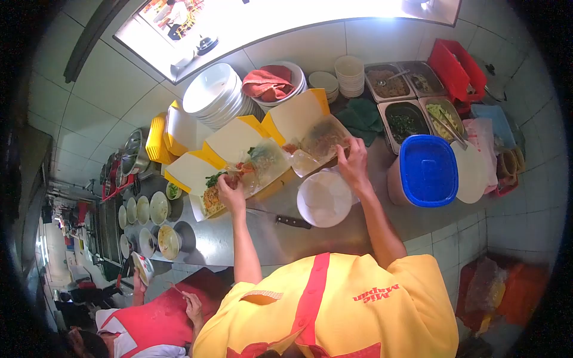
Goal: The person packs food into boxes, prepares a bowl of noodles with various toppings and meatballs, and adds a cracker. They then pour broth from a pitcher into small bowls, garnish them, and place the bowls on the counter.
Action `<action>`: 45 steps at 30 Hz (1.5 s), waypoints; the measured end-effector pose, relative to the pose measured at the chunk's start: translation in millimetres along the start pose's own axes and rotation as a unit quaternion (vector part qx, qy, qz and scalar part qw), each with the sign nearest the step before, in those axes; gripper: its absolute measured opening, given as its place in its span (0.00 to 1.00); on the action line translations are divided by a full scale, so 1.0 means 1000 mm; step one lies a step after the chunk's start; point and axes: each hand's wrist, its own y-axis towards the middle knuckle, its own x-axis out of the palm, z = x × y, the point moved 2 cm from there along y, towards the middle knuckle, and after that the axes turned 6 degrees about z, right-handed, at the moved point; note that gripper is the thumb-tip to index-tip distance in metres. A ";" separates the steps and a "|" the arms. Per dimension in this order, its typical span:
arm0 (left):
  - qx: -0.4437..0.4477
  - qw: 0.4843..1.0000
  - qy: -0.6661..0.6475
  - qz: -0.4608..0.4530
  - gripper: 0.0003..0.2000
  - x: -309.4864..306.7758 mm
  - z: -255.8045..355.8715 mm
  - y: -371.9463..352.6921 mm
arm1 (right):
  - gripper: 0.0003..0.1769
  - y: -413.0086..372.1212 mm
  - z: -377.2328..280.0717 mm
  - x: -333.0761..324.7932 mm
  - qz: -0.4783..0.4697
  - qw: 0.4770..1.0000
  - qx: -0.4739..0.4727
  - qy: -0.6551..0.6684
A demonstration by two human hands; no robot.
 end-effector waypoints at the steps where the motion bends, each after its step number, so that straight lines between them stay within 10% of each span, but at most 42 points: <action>1: 0.003 1.000 -0.002 -0.003 0.15 0.000 0.000 -0.003 | 0.11 -0.005 -0.006 -0.006 -0.008 1.000 -0.005 0.012; 10: 0.232 0.959 -0.133 -0.093 0.17 0.060 0.127 -0.007 | 0.09 -0.125 -0.034 -0.092 -0.161 0.981 -0.105 0.039; 13: 0.286 0.943 0.035 -0.166 0.12 0.073 0.141 -0.012 | 0.09 -0.160 -0.030 -0.135 -0.282 0.952 -0.066 0.102; 20: 0.101 0.991 -0.082 0.041 0.05 -0.041 0.160 -0.153 | 0.17 -0.197 0.053 -0.216 -0.523 0.842 0.118 0.063; 23: 0.046 0.995 -0.004 0.092 0.06 -0.082 0.152 -0.273 | 0.19 -0.207 0.129 -0.239 -0.580 0.813 0.043 0.018; 27: -0.224 0.972 0.037 -0.053 0.10 -0.093 0.134 -0.467 | 0.23 -0.210 0.261 -0.285 -0.682 0.725 0.032 -0.089; 31: -0.453 0.845 0.070 -0.275 0.24 -0.038 0.141 -0.674 | 0.21 -0.198 0.361 -0.339 -0.652 0.596 -0.152 -0.443; 32: -0.535 0.775 -0.111 -0.317 0.31 -0.025 0.179 -0.681 | 0.23 -0.192 0.370 -0.355 -0.646 0.637 -0.146 -0.394; 34: -0.484 0.762 0.118 -0.414 0.38 0.001 0.184 -0.764 | 0.24 -0.174 0.378 -0.358 -0.645 0.664 -0.152 -0.344; 38: -0.422 0.763 0.081 -0.483 0.42 0.022 0.183 -0.892 | 0.16 -0.164 0.401 -0.339 -0.446 0.853 -0.212 -0.165; 45: -0.555 0.634 0.131 -0.523 0.43 0.007 0.257 -0.920 | 0.10 -0.140 0.408 -0.244 -0.404 0.820 -0.386 -0.122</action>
